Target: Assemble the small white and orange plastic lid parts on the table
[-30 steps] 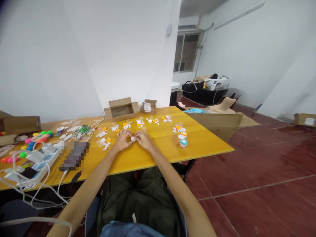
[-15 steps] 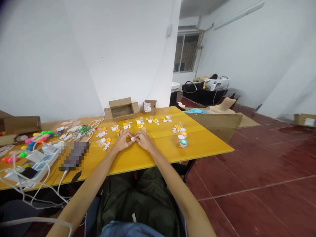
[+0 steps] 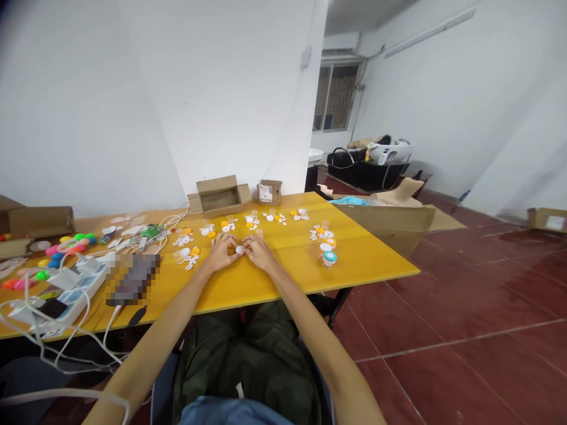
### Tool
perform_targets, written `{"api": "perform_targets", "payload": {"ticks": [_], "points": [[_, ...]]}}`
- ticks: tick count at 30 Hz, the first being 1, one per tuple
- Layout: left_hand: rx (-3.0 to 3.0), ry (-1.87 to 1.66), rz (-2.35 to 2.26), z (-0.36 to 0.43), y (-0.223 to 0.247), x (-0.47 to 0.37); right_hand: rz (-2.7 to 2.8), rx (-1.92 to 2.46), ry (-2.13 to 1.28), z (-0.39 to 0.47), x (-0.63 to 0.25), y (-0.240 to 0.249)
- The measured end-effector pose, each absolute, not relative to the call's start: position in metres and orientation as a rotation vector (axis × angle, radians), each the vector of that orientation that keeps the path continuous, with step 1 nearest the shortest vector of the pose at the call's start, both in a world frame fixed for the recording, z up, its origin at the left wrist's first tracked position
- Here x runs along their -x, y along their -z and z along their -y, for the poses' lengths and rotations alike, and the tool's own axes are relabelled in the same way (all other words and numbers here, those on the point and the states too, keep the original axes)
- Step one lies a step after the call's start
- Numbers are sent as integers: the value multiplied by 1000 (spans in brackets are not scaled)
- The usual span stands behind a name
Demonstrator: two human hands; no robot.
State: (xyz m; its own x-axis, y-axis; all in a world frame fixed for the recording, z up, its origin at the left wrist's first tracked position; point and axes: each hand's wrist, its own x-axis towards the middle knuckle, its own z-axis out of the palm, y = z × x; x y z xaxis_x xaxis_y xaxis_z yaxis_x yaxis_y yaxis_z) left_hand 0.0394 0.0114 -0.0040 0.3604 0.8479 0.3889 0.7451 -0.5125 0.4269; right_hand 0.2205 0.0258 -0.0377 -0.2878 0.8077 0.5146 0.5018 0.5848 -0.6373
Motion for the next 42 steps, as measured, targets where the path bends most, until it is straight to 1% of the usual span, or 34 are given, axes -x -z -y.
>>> {"api": "perform_targets", "payload": {"ticks": [22,36,42], "points": [[-2440,-836,-1449,-10,3,-42,1927,1043,-436,-23,-222,35],[-2435,-816,-1449,-12,8,-40,1892,1148,-208,-34,-231,49],[-2452,-812,-1424,-11,5,-40,1885,1124,-213,-30,-228,44]]}}
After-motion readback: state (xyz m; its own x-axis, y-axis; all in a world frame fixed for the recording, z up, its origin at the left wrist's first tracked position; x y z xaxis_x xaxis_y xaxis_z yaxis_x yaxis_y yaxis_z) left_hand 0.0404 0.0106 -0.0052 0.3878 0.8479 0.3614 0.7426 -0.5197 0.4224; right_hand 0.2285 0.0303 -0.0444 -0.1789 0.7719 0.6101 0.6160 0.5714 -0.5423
